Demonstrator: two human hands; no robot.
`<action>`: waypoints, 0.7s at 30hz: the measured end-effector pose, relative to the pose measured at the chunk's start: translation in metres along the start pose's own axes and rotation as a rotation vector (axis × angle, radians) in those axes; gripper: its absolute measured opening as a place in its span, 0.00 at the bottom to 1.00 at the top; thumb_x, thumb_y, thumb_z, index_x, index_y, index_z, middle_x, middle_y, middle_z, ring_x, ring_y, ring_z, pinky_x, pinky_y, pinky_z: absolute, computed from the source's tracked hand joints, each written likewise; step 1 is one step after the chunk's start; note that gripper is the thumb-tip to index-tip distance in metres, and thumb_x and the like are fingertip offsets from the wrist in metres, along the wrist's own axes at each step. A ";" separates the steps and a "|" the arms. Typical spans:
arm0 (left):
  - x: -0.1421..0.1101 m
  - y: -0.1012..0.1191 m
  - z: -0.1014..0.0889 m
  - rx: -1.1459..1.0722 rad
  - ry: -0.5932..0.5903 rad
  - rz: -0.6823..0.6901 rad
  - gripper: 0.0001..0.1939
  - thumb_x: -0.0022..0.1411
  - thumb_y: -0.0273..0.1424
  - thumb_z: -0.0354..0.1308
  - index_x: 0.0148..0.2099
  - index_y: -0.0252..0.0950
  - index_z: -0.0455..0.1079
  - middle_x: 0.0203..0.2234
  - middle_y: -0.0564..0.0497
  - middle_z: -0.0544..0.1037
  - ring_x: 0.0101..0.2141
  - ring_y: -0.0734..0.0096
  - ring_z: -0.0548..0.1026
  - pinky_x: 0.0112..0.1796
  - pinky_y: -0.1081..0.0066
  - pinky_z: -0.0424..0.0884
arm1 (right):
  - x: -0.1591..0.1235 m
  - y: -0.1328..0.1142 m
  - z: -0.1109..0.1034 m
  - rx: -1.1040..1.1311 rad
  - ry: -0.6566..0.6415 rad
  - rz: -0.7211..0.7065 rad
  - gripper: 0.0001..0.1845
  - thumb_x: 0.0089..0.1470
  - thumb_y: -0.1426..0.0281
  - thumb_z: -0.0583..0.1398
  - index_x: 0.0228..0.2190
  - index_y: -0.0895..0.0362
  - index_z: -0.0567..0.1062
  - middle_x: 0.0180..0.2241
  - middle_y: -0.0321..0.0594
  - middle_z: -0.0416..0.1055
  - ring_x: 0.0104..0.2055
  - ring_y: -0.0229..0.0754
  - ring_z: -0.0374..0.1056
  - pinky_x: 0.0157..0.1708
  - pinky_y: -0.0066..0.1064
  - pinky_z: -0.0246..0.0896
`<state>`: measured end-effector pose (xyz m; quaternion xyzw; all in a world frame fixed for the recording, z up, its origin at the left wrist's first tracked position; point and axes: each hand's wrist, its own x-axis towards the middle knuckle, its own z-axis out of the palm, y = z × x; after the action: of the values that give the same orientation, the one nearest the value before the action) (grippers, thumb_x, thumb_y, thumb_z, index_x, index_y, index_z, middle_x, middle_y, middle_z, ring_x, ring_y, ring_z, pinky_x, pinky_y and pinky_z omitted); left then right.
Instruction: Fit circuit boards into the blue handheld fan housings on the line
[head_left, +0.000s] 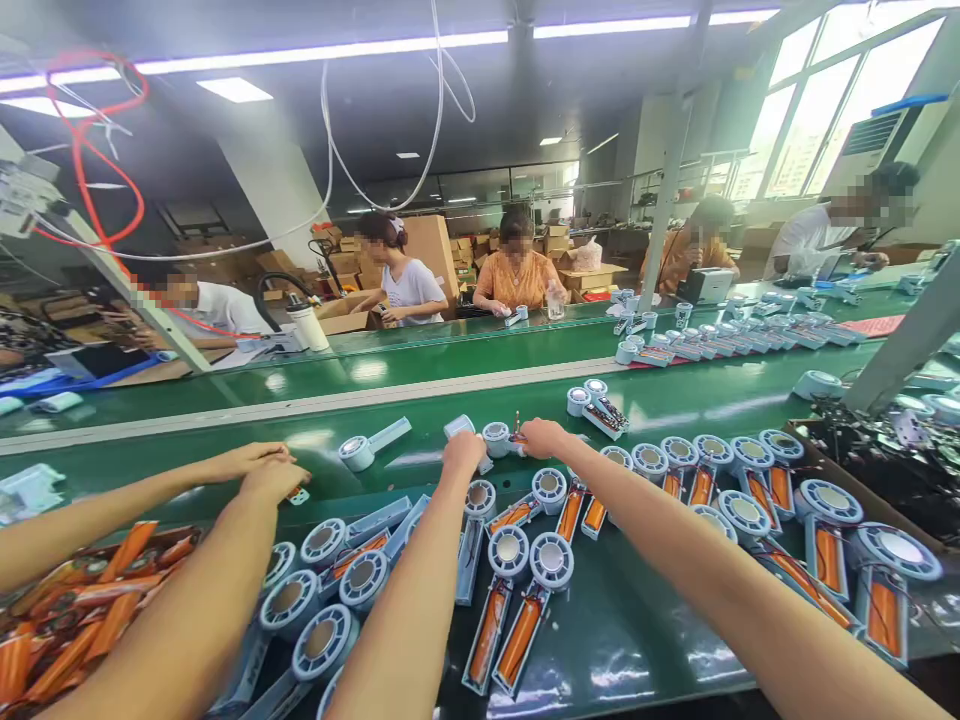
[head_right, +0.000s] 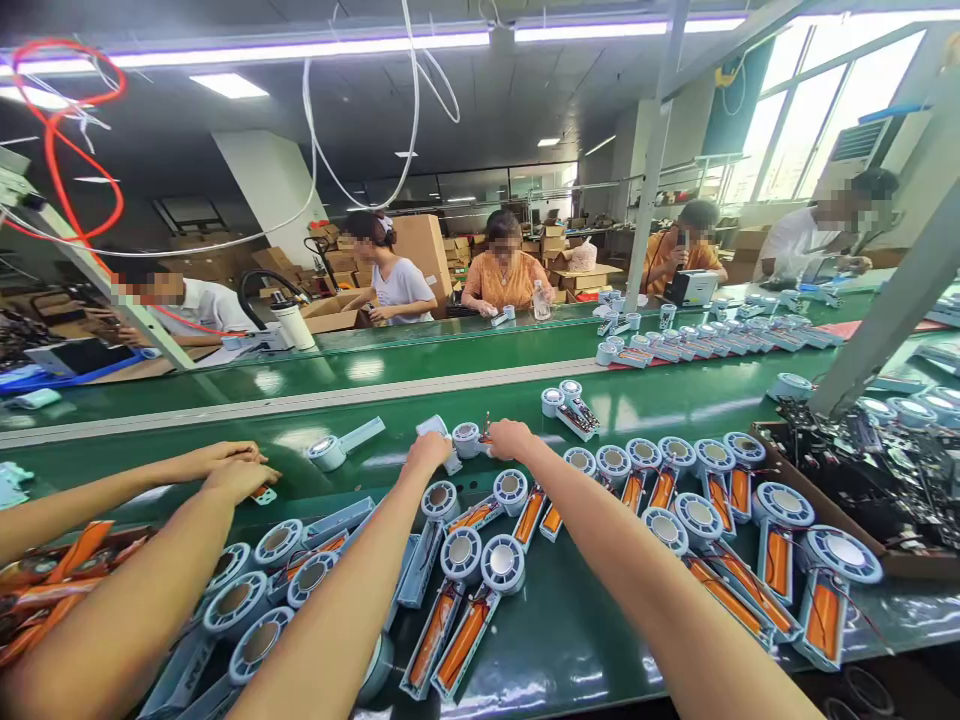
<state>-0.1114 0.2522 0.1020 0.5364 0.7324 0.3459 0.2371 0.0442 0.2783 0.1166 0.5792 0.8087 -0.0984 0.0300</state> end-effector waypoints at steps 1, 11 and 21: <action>0.005 -0.001 0.004 0.007 -0.035 -0.043 0.18 0.68 0.38 0.60 0.55 0.34 0.70 0.50 0.45 0.76 0.46 0.61 0.77 0.45 0.56 0.77 | -0.001 0.001 -0.006 0.017 0.040 0.024 0.18 0.64 0.63 0.61 0.52 0.58 0.73 0.52 0.45 0.72 0.49 0.46 0.72 0.48 0.45 0.71; 0.014 0.028 -0.016 -0.227 -0.270 -0.213 0.17 0.68 0.39 0.59 0.54 0.34 0.70 0.47 0.45 0.77 0.42 0.64 0.78 0.42 0.59 0.78 | -0.153 0.052 0.000 0.319 0.408 0.146 0.17 0.67 0.63 0.51 0.45 0.56 0.76 0.35 0.39 0.79 0.34 0.42 0.74 0.31 0.29 0.64; -0.201 0.023 0.039 -0.680 -0.492 0.038 0.29 0.54 0.49 0.64 0.52 0.36 0.76 0.46 0.42 0.83 0.49 0.49 0.79 0.48 0.60 0.75 | -0.293 0.082 0.160 0.428 0.782 0.299 0.23 0.62 0.70 0.50 0.56 0.58 0.70 0.52 0.51 0.76 0.53 0.52 0.74 0.49 0.42 0.73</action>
<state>-0.0065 0.0751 0.0891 0.5078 0.4880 0.4338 0.5620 0.2067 -0.0003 -0.0024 0.6761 0.6285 -0.0321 -0.3832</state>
